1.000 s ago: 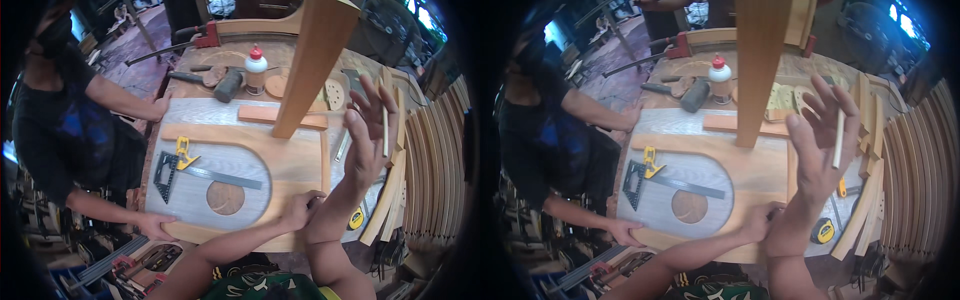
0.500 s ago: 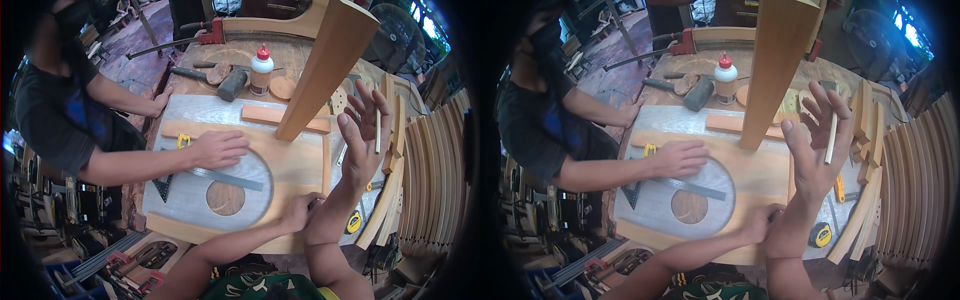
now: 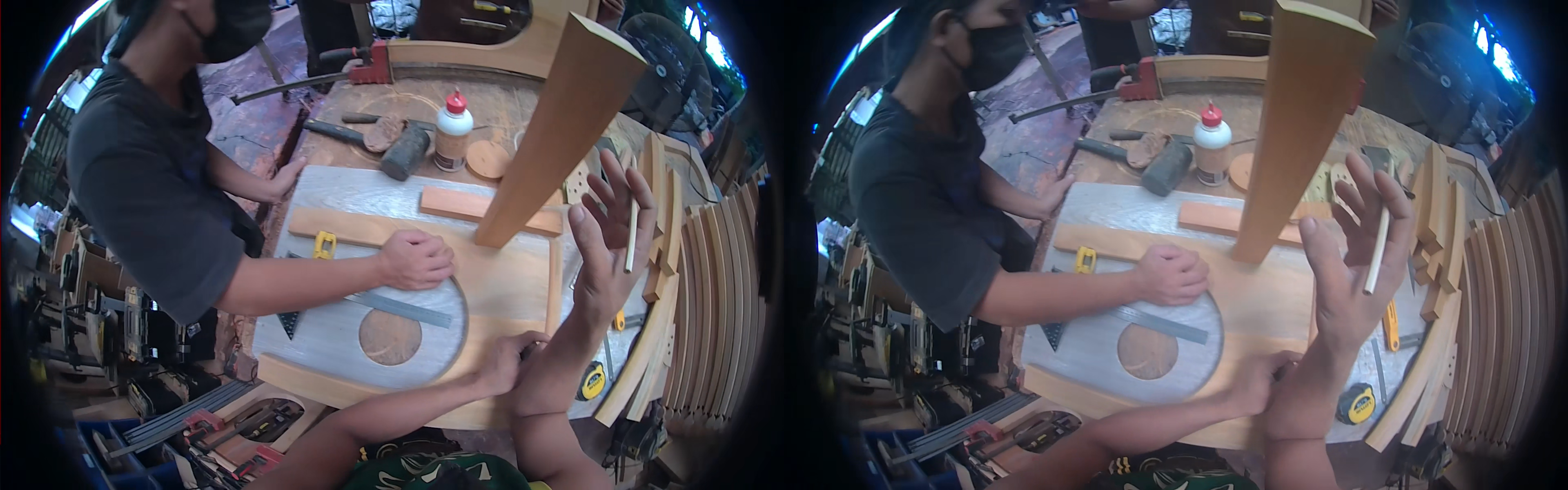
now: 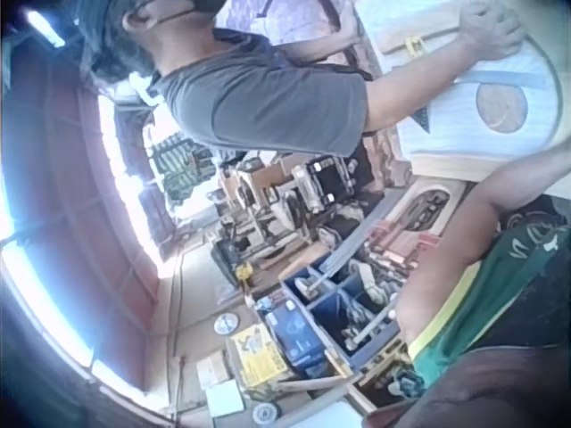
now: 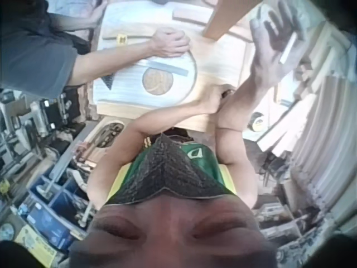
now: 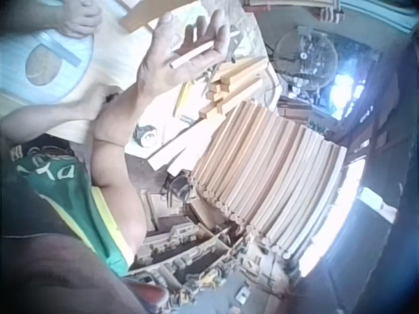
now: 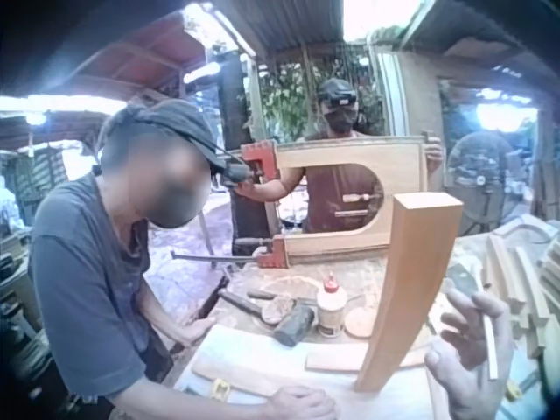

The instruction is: Marking specific points on wooden furniture components using a pencil and square to prepare for assembly.

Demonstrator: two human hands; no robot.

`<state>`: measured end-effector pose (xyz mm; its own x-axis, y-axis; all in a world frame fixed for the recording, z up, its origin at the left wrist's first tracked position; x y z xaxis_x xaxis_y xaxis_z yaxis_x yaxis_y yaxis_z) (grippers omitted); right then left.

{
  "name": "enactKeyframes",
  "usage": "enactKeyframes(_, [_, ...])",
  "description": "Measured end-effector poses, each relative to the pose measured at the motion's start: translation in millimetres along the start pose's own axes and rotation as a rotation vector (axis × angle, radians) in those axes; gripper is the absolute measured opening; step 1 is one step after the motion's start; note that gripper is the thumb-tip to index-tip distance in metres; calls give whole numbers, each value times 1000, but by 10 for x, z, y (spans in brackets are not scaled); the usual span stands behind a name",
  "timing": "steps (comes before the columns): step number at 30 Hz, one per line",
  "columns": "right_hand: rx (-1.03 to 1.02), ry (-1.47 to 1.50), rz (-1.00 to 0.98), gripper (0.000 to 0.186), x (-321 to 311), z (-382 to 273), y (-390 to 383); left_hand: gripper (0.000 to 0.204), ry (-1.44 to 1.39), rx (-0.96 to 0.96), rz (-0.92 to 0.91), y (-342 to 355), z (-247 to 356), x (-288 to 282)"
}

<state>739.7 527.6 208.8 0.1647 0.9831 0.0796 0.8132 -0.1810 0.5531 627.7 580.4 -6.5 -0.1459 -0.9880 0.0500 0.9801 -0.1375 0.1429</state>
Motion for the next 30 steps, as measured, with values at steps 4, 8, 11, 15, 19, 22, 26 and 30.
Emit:
enactKeyframes(4, [-16,-14,-19,71,-14,6,-3,30,2,-48,-47,-47,-147,121])
enactKeyframes(8, [0,-42,-30,71,-40,82,28,30,-88,-71,-47,-67,-251,149])
enactKeyframes(11, [15,-25,-20,70,-77,93,67,31,-23,-81,-54,-23,-142,101])
enactKeyframes(15, [5,-17,-17,70,-79,130,89,24,7,-76,-7,-2,-93,60])
enactKeyframes(19, [0,-49,-20,70,-83,164,83,19,-10,-29,42,2,-49,53])
enactKeyframes(22, [14,-39,-25,70,-76,165,104,19,15,-41,4,39,-62,55])
enactKeyframes(26, [-2,-34,-28,70,-49,110,82,25,-27,-78,-26,11,-127,108])
enactKeyframes(30, [6,-42,-39,70,-26,229,49,19,-33,-28,47,4,-147,53])
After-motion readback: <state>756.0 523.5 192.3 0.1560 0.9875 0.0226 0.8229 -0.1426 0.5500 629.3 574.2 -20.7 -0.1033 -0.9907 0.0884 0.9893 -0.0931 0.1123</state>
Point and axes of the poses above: each hand's wrist, its own y-axis towards the middle knuckle, its own x-axis out of the palm, z = x × y, the point moved 8 cm from there along y, towards the middle knuckle, and after that the axes turned 2 degrees about x, right-handed, at the moved point
